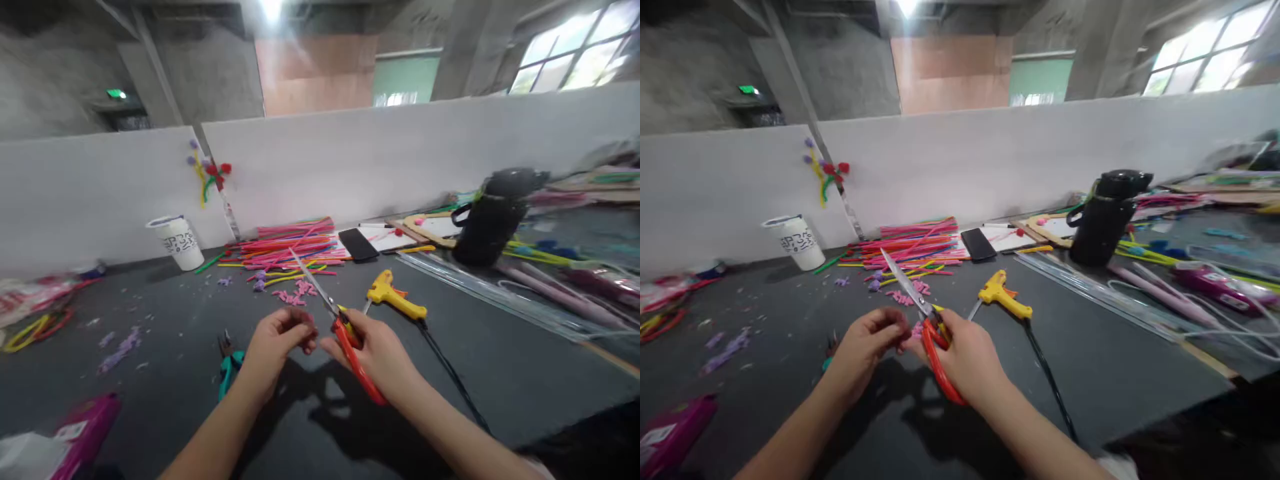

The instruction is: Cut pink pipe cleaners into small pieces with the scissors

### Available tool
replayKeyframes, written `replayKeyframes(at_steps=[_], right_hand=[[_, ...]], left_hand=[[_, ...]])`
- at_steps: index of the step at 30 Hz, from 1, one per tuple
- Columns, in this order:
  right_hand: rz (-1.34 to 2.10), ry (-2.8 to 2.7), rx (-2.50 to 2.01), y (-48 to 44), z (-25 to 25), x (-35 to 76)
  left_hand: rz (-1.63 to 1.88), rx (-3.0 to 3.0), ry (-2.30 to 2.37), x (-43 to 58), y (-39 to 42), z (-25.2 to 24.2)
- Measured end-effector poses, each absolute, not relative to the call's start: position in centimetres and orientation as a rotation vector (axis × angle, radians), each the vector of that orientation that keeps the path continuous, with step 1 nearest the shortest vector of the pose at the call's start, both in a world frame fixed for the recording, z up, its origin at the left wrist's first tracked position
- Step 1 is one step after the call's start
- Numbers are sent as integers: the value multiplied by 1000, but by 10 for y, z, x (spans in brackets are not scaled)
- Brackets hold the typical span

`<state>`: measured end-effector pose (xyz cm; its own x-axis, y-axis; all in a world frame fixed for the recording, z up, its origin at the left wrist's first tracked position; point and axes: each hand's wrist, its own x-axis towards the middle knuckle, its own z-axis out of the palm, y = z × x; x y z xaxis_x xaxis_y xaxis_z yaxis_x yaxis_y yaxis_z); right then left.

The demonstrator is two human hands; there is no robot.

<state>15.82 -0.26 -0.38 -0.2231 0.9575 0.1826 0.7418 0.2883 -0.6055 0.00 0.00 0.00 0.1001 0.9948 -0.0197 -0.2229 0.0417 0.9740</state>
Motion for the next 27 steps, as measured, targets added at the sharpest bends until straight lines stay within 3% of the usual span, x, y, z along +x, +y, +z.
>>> replayKeyframes(at_steps=[11,27], right_hand=[[142,-2305,-1542,-13,-12,165],[-56,-2329,-1455,-12,-17,165]], left_hand=[[1496,844,838,-8,0,12],[1487,852,806,-10,0,14]])
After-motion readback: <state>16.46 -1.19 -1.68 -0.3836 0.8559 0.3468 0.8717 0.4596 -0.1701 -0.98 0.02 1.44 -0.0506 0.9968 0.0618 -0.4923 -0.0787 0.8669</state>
